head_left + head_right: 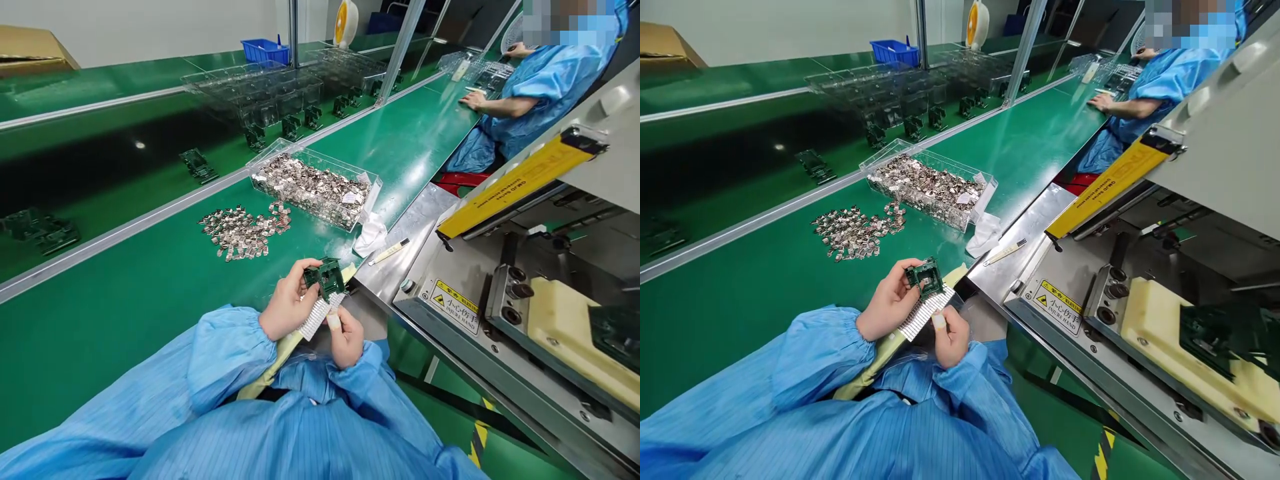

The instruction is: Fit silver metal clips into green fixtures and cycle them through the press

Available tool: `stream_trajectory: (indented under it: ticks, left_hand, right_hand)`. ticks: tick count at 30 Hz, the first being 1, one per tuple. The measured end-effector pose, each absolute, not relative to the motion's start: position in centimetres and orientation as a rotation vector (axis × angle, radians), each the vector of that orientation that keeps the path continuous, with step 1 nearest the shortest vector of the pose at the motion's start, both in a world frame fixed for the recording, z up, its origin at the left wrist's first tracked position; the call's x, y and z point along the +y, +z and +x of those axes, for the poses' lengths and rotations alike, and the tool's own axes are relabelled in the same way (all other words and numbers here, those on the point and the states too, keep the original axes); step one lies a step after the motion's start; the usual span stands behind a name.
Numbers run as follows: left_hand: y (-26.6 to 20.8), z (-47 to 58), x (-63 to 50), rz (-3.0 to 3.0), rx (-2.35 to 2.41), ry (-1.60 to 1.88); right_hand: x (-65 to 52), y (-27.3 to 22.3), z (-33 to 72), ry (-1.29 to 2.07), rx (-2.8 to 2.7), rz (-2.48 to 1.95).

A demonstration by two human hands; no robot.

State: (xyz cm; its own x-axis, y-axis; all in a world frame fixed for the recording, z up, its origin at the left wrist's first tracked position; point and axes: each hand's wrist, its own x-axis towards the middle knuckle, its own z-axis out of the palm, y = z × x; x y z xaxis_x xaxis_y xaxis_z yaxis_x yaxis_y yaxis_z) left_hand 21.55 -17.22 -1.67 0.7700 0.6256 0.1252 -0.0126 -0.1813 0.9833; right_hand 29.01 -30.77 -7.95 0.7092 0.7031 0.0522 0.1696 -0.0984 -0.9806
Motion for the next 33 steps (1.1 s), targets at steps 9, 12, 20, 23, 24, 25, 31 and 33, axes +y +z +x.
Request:
stream_trajectory:
  ticks: [9, 12, 20, 23, 24, 25, 31, 33]
  left_hand:
    - [-1.8, 21.7, -17.1, 1.464, 0.477, 0.638]
    - [-1.5, 21.3, -17.0, 1.3, 0.435, 0.674]
    - [-1.4, 19.5, -17.1, 1.151, 0.423, 0.667]
    - [-1.4, 19.4, -17.3, 1.149, 0.437, 0.69]
    - [-1.5, 19.4, -17.3, 1.158, 0.446, 0.694]
    - [-1.5, 19.3, -17.4, 1.169, 0.457, 0.695]
    - [-1.6, 18.9, -17.7, 1.245, 0.488, 0.684]
    - [-1.5, 18.8, -17.8, 1.261, 0.465, 0.682]
  right_hand:
    - [-33.4, -6.7, 30.9, 0.817, -0.958, -1.847]
    - [-34.4, -4.0, 31.5, 0.881, -0.937, -1.891]
    - [-33.3, 2.4, 31.4, 0.847, -0.771, -1.673]
    - [-31.7, 3.1, 31.0, 0.776, -0.835, -1.611]
    - [-31.1, 3.1, 30.9, 0.699, -0.871, -1.619]
    - [-30.4, 3.1, 30.8, 0.603, -0.908, -1.636]
    - [-27.3, 1.8, 29.8, 0.303, -0.982, -1.716]
    - [-26.8, 1.4, 29.2, 0.295, -0.971, -1.731]
